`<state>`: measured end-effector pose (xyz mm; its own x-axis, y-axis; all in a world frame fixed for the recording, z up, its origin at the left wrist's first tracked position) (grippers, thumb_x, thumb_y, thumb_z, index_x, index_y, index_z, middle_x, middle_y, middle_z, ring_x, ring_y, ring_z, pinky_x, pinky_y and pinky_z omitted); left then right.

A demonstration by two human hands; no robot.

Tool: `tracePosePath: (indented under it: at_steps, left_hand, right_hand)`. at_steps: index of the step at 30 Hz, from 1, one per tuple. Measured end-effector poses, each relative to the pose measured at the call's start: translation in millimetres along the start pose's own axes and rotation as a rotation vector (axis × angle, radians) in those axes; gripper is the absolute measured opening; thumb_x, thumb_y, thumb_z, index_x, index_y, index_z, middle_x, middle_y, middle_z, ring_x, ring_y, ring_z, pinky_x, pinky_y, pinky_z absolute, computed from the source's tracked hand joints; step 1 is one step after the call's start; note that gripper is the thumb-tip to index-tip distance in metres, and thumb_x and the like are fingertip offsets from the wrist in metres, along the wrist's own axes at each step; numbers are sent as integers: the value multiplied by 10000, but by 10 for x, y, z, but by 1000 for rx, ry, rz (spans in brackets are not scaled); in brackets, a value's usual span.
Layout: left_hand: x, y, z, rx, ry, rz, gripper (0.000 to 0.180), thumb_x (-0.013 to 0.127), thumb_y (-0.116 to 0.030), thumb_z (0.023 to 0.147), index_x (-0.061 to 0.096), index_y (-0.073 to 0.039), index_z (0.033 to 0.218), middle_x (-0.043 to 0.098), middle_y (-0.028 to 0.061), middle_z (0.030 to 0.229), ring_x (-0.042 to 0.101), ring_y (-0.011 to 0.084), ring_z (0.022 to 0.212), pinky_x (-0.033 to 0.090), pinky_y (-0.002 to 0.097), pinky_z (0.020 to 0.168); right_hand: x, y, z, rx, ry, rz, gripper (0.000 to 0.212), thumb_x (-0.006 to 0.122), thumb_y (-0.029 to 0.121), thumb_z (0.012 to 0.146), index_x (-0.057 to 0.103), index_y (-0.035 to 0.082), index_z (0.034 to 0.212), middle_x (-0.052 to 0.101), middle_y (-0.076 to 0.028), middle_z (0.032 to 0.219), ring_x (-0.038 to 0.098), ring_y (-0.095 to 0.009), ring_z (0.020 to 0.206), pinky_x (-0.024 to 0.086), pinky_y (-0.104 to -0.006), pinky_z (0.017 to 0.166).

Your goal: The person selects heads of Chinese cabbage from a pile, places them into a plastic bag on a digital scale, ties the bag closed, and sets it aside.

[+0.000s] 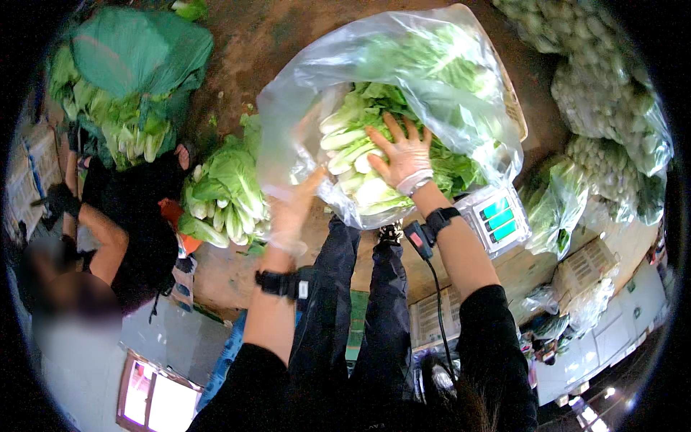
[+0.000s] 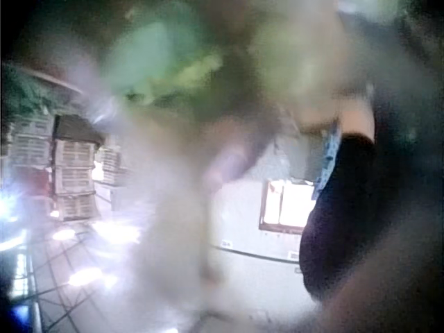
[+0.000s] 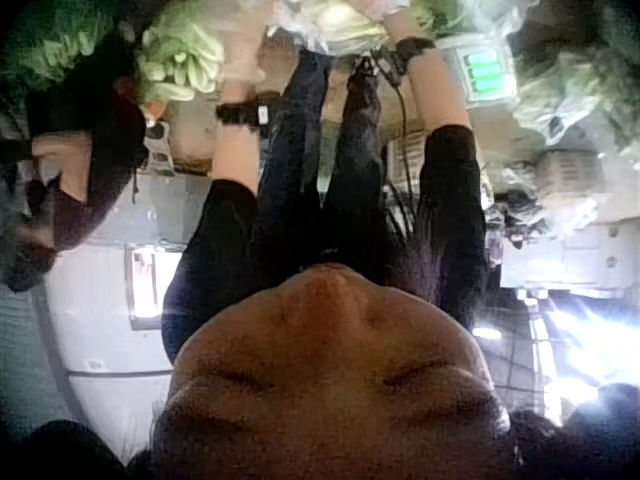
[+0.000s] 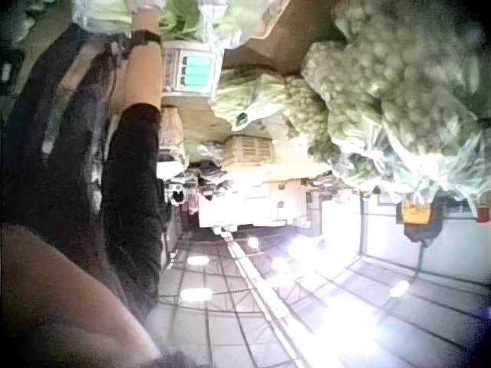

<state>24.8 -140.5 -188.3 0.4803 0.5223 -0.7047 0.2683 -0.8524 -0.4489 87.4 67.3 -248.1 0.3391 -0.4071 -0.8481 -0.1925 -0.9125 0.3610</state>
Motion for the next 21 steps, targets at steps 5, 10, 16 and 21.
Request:
tracePosePath:
  at_steps: [5,10,16,21]
  left_hand:
    - [391,420,-64,-213,184,-326,157,587,-110,807,577,-8,927,610,76,854,588,203,774,466,321,702]
    - [-59,917,-750,-169,391,-473,261,458,-238,909,519,-58,730,482,7,607,503,124,582,392,313,526]
    - [-30,841,-1237,-288,164,-134,233,551,-250,860,586,-21,878,556,28,647,532,142,584,427,324,520]
    - [289,774,-1218,-669,-52,-1346,86,463,-5,766,529,-47,802,503,20,675,500,161,586,450,265,572]
  right_hand:
    - [-88,82,-48,-48,-33,-75,507,489,520,786,452,345,1260,295,-86,1407,261,-382,1262,148,-644,955]
    - [-77,47,-23,-50,7,-170,519,488,529,784,455,321,1258,294,-90,1405,279,-389,1249,145,-648,966]
    - [-61,172,53,-15,-5,-269,533,467,532,792,454,272,1257,278,-81,1411,219,-354,1286,142,-670,964]
    - [-477,803,-116,18,98,-321,637,512,556,752,397,271,1310,203,-121,1440,73,-378,1340,121,-718,936]
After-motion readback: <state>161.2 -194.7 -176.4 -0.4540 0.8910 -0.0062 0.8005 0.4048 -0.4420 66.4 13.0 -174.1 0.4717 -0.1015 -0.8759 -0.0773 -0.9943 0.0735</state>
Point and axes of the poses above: each hand's wrist, its own z-axis towards the middle knuckle, its own x-axis out of the palm, y = z × x, the point moved 2 cm from there along z, towards the middle knuckle
